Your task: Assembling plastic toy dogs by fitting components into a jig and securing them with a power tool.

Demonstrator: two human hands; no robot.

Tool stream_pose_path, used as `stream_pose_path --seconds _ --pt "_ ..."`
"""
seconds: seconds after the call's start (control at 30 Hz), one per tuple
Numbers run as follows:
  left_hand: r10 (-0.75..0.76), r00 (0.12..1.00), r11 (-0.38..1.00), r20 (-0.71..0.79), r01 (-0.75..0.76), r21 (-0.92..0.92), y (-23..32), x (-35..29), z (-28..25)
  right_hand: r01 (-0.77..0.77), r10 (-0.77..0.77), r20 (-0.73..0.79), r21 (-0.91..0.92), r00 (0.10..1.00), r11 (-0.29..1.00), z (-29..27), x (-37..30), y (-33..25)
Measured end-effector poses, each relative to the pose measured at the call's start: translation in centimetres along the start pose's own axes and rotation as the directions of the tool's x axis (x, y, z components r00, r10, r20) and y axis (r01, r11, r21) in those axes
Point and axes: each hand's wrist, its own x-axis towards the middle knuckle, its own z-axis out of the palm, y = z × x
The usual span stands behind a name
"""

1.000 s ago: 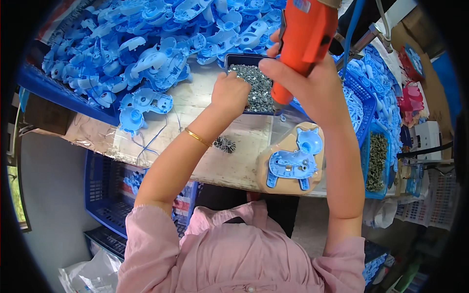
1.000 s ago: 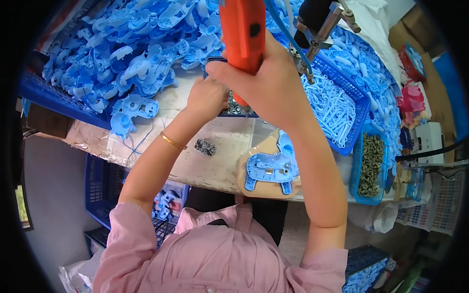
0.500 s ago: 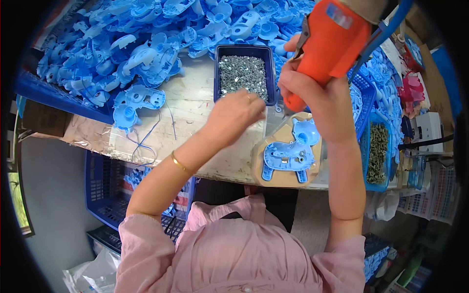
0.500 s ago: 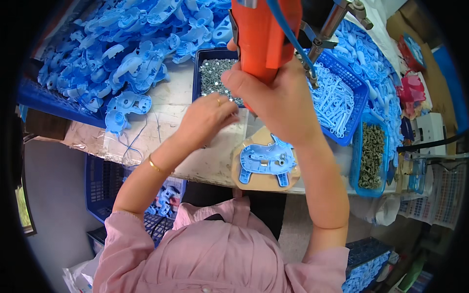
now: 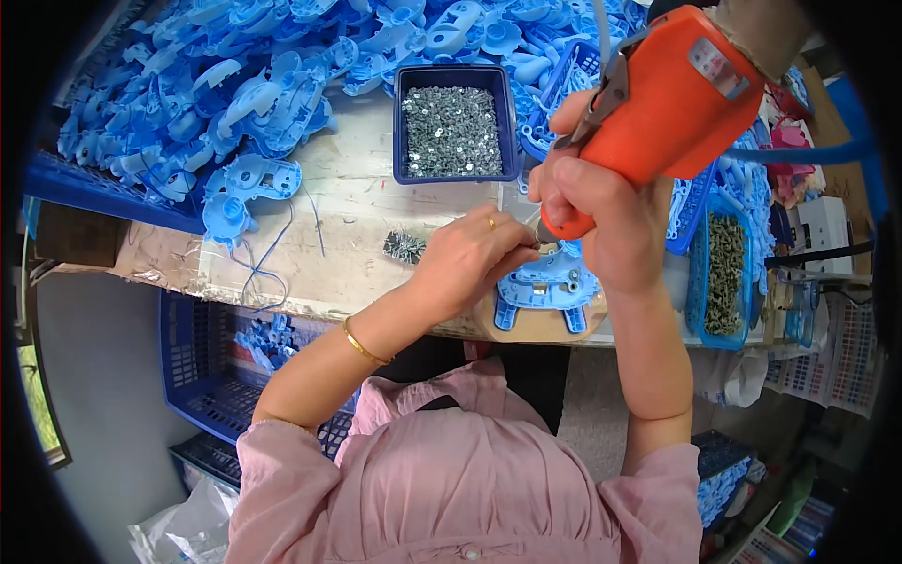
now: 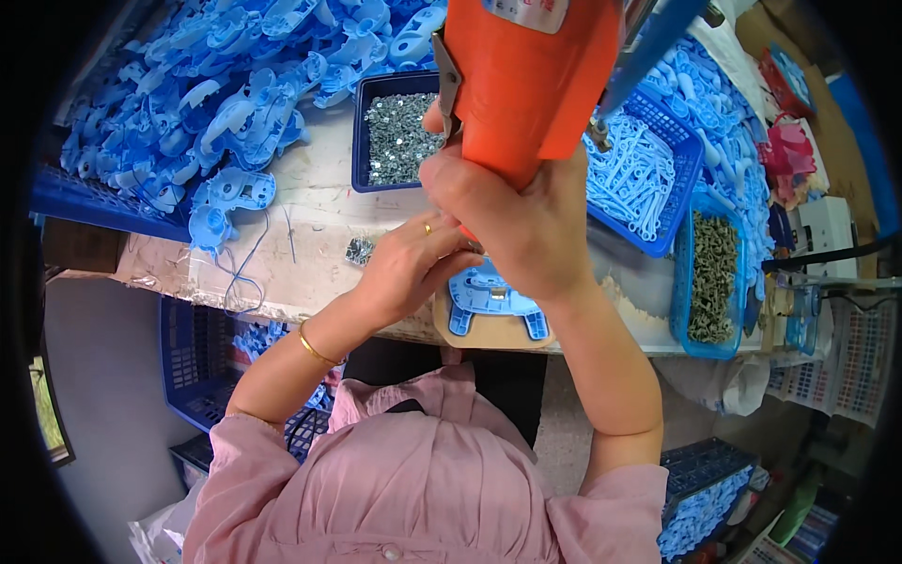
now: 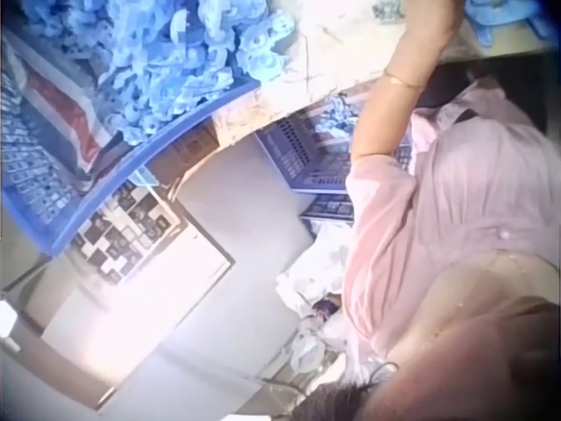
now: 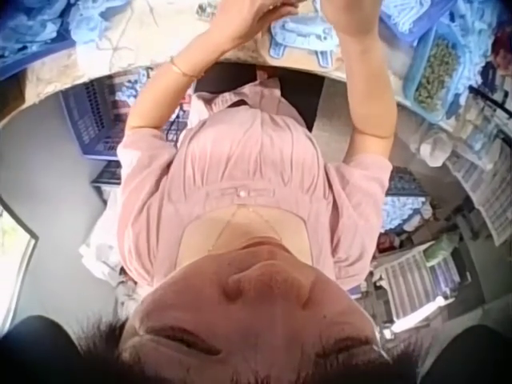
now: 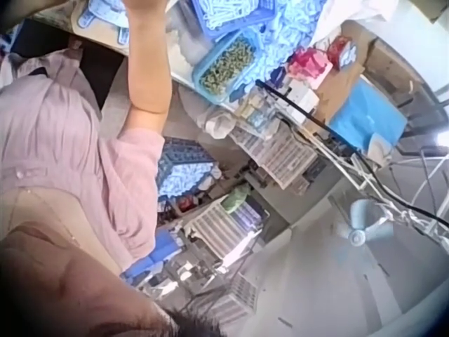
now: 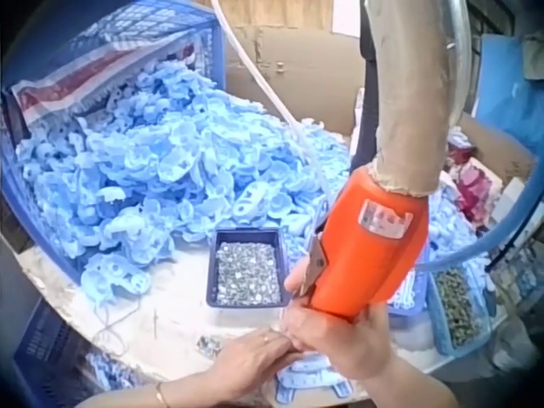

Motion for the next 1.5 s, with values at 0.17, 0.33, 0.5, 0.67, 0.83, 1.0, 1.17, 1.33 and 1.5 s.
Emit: stream_pose_path --seconds 0.17,0.33,0.5,0.67,0.83,1.0,1.17,1.33,1.5 --pt "0.011 0.999 1.000 0.033 -0.011 0.010 0.1 -0.5 0.3 -0.025 0.026 0.072 -0.017 0.997 1.000 -0.3 -0.4 0.4" --pt "-0.041 0.995 0.986 0.090 0.026 0.163 0.5 -1.5 -0.2 -0.150 0.151 0.069 -0.019 0.986 0.989 -0.5 -2.1 1.6" --pt "-0.098 0.984 0.979 0.149 0.068 0.192 0.6 -2.1 0.4 -0.149 0.148 0.027 0.056 0.989 0.987 -0.7 -3.3 3.8" --pt "-0.137 0.980 0.963 0.143 0.098 0.249 0.3 -2.7 1.3 -0.212 0.213 -0.005 0.100 0.977 0.972 -0.4 -3.6 4.1" --pt "-0.183 0.980 0.951 0.079 0.156 0.266 0.7 -2.6 2.3 -0.191 0.195 -0.056 0.070 0.979 0.979 -0.3 -4.4 4.7" --pt "-0.178 0.984 0.946 -0.009 0.174 0.272 0.8 -2.4 3.5 -0.048 0.041 -0.085 -0.078 0.996 0.996 -0.2 -4.9 5.2" --pt "-0.154 0.988 0.943 -0.024 0.154 0.294 0.8 -2.3 3.4 -0.108 0.110 -0.049 0.040 0.993 0.993 -0.6 -4.4 4.5" --pt "-0.150 0.988 0.975 -0.032 0.153 0.162 0.7 -3.0 2.0 -0.005 0.022 0.159 -0.109 0.987 0.994 0.1 -1.8 0.1" --pt "-0.177 0.984 0.979 0.028 0.174 0.106 2.2 -3.8 -0.5 0.455 -0.335 0.311 -0.667 0.889 0.590 -2.8 0.2 -8.1"
